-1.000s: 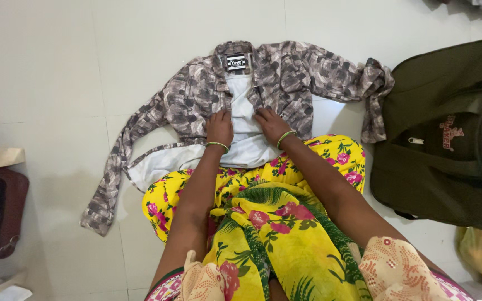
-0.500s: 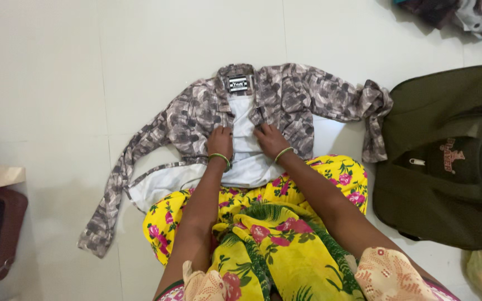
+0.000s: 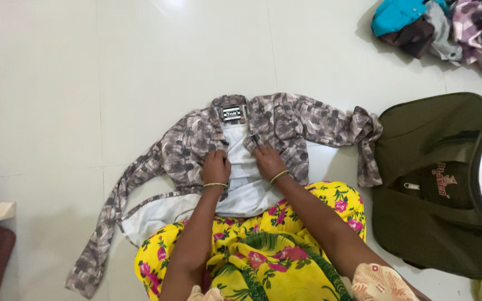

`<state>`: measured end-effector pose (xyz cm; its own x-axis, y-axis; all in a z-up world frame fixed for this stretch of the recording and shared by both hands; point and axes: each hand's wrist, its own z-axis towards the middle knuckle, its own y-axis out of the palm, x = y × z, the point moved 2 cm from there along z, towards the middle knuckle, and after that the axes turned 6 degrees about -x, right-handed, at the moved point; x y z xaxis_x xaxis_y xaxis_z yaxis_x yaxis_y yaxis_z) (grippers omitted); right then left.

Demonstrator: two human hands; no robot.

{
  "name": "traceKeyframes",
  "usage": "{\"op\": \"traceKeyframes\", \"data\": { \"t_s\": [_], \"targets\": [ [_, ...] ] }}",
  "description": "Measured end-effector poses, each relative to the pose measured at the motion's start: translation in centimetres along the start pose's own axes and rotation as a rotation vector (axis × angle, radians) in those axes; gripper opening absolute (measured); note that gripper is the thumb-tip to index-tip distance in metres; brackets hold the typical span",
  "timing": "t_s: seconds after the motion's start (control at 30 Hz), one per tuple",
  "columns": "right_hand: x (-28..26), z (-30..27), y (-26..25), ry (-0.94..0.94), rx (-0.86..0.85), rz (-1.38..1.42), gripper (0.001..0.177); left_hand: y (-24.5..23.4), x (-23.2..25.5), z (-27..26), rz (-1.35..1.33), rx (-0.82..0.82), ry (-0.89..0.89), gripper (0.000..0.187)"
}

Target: The person takes a shirt from a bag, lays it out on the floor, and buttons the front buttons by hand. They then smooth the fabric and fold the body of the shirt.

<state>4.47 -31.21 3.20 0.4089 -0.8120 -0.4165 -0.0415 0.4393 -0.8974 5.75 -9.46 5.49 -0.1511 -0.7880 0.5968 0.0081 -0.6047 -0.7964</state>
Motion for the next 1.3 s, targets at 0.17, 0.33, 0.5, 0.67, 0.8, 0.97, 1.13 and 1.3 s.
{"op": "traceKeyframes", "data": {
  "t_s": [0.17,0.33,0.5,0.67,0.8,0.97,1.13,1.3],
  "targets": [
    [0.0,0.7,-0.3,0.015,0.029,0.019,0.024,-2.0,2.3,0.2,-0.195,0.019,-0.017,0.01],
    [-0.3,1.3,-1.2,0.181,0.179,0.24,0.017,-3.4,3.9,0.8,-0.269,0.056,0.013,0.009],
    [2.6,2.0,0.7,0.491,0.143,0.833,0.034,-5.0,5.5,1.3,-0.406,0.122,0.047,0.014],
    [5.1,1.8,4.2,0.656,0.08,1.187,0.033,-5.3,6.1,2.3,-0.485,0.106,0.007,0.017],
    [5.7,2.2,5.2,0.563,0.11,1.311,0.031,-5.4,6.1,2.3,-0.502,0.108,0.018,0.021],
    [3.9,2.4,1.9,0.536,0.126,1.47,0.02,-4.1,5.3,2.0,-0.566,0.119,-0.059,0.022],
    [1.1,3.3,-1.6,0.467,0.185,1.578,0.015,-3.3,5.2,1.4,-0.564,0.144,-0.083,0.022],
    [0.5,3.2,-2.0,0.439,0.224,1.531,0.019,-1.5,4.6,1.2,-0.682,0.091,-0.16,0.022]
  ]
}}
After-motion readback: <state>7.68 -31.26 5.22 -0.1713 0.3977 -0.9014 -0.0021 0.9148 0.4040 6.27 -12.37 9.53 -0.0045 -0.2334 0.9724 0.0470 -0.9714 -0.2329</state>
